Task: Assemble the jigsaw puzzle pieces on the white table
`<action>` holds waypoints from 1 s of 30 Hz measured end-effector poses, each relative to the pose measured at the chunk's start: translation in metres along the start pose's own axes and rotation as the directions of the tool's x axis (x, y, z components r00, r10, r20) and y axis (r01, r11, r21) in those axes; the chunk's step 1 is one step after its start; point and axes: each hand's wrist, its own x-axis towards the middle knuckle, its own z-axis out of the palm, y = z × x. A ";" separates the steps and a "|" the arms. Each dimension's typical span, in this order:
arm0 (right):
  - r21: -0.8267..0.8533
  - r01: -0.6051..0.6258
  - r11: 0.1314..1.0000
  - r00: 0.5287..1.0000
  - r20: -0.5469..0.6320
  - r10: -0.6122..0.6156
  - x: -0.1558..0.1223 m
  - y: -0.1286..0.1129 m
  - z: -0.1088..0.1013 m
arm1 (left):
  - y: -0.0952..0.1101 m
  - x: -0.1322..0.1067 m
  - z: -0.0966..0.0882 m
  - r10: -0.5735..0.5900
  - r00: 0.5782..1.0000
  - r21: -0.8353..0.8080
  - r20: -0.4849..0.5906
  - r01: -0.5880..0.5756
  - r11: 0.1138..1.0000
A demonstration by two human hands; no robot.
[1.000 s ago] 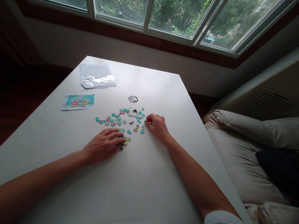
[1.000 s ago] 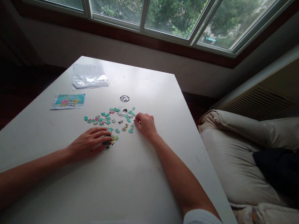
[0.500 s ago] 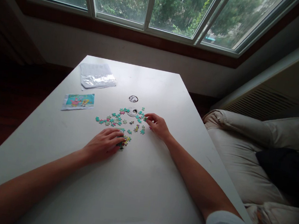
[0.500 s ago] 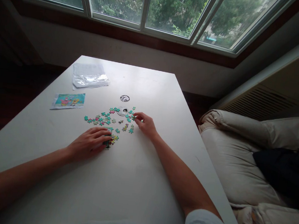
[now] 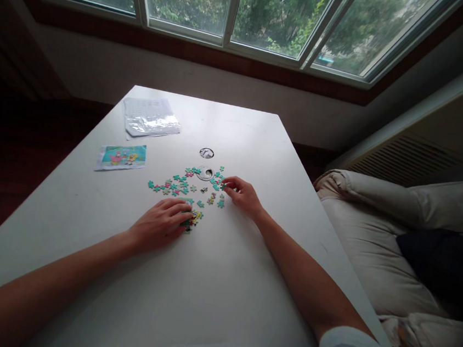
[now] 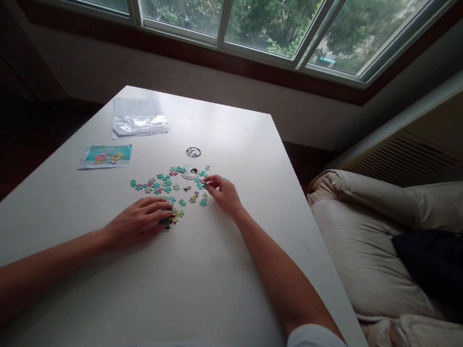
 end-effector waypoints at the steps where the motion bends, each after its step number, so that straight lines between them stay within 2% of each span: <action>1: -0.008 0.002 1.000 1.000 0.005 -0.002 0.000 -0.001 0.000 | 0.000 0.000 0.000 0.000 1.000 0.001 -0.001 0.000 1.000; 8: -0.075 0.074 0.994 0.994 0.085 -0.068 -0.005 -0.013 0.003 | 0.001 0.000 0.000 -0.001 1.000 -0.004 -0.008 0.000 1.000; 10: -0.108 0.081 0.991 0.995 0.074 -0.073 -0.005 -0.014 0.002 | 0.001 0.001 -0.001 0.001 1.000 -0.016 -0.010 -0.001 1.000; 21: -0.173 0.011 0.985 0.990 -0.137 -0.035 0.004 0.010 -0.012 | 0.001 0.000 -0.002 -0.004 1.000 -0.040 -0.007 0.003 0.999; 26: -0.175 -0.110 0.978 0.946 -0.321 0.049 0.012 0.037 -0.036 | 0.000 0.000 -0.001 0.004 1.000 -0.021 0.008 -0.004 1.000; 30: -0.285 -0.244 0.927 0.906 -0.407 0.114 0.014 0.058 -0.056 | 0.001 0.000 -0.002 0.005 1.000 -0.017 0.005 -0.004 1.000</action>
